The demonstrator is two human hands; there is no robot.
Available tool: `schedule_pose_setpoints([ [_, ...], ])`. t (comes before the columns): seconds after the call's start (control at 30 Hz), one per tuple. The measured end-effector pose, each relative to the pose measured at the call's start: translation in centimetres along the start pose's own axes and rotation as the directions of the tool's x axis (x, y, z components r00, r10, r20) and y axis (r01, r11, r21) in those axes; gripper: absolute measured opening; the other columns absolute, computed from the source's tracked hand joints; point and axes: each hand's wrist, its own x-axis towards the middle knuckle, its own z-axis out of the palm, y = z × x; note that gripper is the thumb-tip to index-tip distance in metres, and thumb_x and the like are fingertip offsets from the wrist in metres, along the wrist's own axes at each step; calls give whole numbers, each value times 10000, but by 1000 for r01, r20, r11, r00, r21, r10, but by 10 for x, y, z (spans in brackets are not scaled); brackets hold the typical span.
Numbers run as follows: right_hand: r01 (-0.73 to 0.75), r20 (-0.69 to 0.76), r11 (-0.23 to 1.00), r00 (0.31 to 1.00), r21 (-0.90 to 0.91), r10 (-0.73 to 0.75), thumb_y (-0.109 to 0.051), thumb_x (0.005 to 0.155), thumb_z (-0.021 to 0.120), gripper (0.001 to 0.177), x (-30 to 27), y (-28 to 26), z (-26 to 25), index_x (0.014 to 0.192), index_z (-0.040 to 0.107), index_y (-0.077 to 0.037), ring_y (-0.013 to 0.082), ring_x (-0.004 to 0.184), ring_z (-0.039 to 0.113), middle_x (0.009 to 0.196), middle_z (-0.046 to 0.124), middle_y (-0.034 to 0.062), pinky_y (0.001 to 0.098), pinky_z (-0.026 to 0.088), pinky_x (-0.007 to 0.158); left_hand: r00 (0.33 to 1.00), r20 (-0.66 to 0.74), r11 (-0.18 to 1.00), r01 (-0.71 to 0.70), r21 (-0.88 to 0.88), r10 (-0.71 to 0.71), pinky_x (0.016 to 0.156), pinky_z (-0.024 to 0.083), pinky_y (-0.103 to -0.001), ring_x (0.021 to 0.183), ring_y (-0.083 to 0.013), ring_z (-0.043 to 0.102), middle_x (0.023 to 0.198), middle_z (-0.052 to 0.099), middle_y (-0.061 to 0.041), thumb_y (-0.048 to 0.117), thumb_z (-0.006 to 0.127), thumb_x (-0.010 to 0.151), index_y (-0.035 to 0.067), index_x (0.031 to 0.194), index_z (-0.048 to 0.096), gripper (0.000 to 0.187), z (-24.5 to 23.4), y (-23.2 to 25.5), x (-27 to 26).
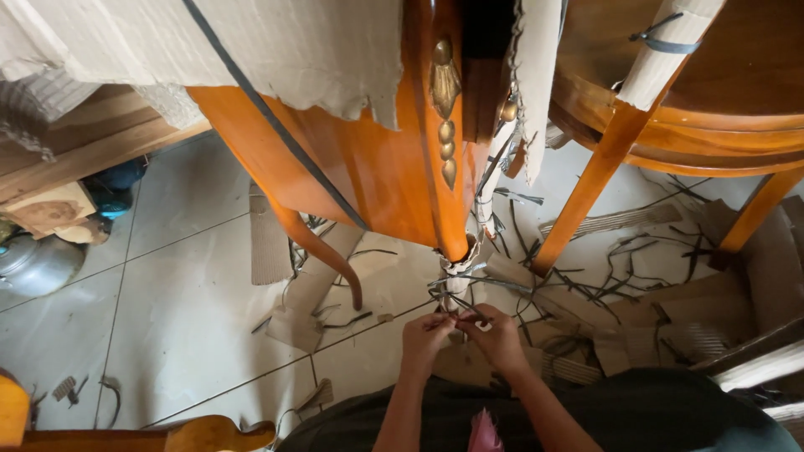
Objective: Wrapping a wooden furniture leg with cardboard and securing it with wire for protection during transport.
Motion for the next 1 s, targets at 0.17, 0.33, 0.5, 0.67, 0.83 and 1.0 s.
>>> schedule_pose_setpoints([
  [0.17, 184, 10, 961, 982, -208, -186, -115, 835, 817, 79, 1, 1, 0, 861, 744, -96, 106, 710, 717, 825, 783, -1, 271, 551, 626, 997, 18, 989, 75, 124, -78, 891, 554, -340, 1024, -198, 727, 1023, 810, -59, 253, 750, 849, 105, 939, 846, 199, -4, 7, 2],
  [0.33, 103, -24, 959, 993, -265, -113, -133, 845, 799, 66, -5, -6, 4, 861, 764, -79, 117, 656, 698, 778, 764, 17, 283, 546, 600, 992, 9, 967, 122, 222, -128, 764, 506, -321, 869, -156, 687, 902, 782, -28, 294, 710, 861, 117, 897, 845, 226, -5, 32, -13],
  [0.5, -255, -71, 941, 967, -223, 246, -234, 832, 794, 125, -2, -21, 8, 799, 819, -116, 79, 607, 649, 638, 746, -19, 291, 497, 594, 986, 26, 983, 163, 90, -166, 724, 540, -305, 912, -172, 710, 950, 788, -75, 287, 773, 858, 55, 954, 838, 260, -3, 31, -14],
  [0.67, -564, -49, 784, 803, 260, 593, 14, 805, 769, 89, 3, -45, 11, 874, 775, 71, 217, 700, 733, 762, 779, 165, 308, 594, 642, 995, 24, 993, 99, 57, -100, 709, 562, -239, 801, -128, 709, 839, 792, -67, 180, 748, 823, 43, 951, 845, 212, -5, 8, 0],
  [0.83, -568, -57, 769, 792, 293, 607, 7, 766, 733, 161, 4, -55, 11, 893, 820, 56, 168, 709, 665, 763, 758, 117, 286, 528, 630, 998, -15, 977, 59, 203, -57, 746, 529, -274, 832, -111, 709, 825, 808, -3, 194, 675, 775, 114, 850, 860, 215, -6, 20, -9],
  [1.0, -633, -51, 756, 760, 166, 648, -93, 786, 804, 154, 10, -83, 8, 877, 840, 26, 148, 625, 638, 662, 734, 101, 280, 508, 594, 1000, 4, 960, -2, 281, 1, 741, 523, -285, 826, -107, 704, 835, 800, 18, 264, 703, 818, 137, 878, 859, 210, -8, 16, -8],
])
